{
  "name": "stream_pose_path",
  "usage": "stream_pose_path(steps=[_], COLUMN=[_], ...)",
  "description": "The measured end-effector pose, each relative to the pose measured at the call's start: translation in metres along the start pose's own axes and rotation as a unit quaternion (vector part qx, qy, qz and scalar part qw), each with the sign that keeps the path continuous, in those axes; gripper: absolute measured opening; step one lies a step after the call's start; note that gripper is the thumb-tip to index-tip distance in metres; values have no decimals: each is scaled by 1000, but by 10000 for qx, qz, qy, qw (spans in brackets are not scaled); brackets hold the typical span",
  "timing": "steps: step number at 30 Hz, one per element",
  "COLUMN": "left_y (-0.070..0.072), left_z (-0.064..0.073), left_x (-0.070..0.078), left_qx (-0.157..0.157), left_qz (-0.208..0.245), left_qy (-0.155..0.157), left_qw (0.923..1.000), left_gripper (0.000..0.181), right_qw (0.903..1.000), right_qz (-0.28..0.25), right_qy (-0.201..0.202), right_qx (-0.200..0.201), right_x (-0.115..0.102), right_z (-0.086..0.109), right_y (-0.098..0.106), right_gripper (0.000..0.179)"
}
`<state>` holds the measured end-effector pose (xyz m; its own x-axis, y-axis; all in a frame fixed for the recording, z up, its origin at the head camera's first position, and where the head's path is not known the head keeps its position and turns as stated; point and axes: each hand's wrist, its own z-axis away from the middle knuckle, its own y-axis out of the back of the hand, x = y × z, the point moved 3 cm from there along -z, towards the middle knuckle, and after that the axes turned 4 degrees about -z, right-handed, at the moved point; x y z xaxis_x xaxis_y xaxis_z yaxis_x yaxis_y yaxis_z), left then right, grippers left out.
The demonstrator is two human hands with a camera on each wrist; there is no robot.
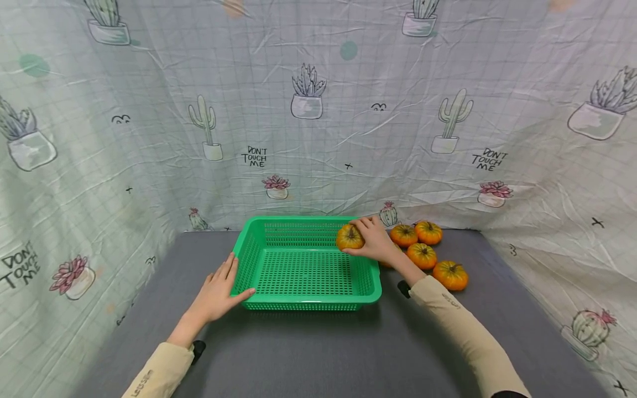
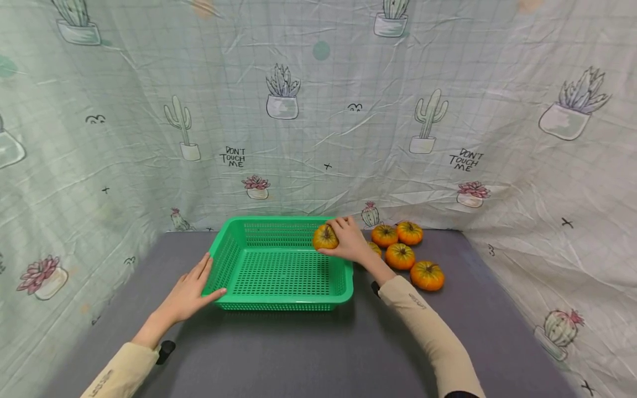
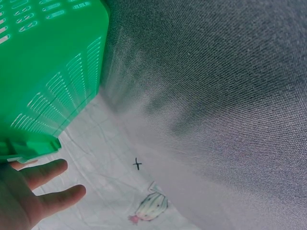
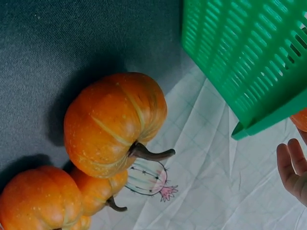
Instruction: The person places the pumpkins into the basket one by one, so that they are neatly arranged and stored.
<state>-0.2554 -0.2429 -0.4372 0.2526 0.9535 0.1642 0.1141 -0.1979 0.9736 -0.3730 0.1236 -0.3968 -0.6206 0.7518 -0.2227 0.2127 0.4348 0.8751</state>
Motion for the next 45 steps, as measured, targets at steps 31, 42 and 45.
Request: stream_pose_path(steps=[31,42,45], left_y=[1,2,3], left_z=[1,-1,0], left_x=[-1,0,1], left_qx=[68,59,50], left_qz=[18,23,50], left_qy=[-63,-73,-75], left_qw=[10000,10000,9999], left_gripper=[92,92,91], right_qw=[9829,9678,9617], right_qz=[1178,1522,1654], right_qy=[407,369,471], right_qx=[-1355,-1972,-2137], right_x=[-1,1,1], right_z=[-24,-31,-34], right_y=[-32,-35,-36], right_gripper=[72,73,72])
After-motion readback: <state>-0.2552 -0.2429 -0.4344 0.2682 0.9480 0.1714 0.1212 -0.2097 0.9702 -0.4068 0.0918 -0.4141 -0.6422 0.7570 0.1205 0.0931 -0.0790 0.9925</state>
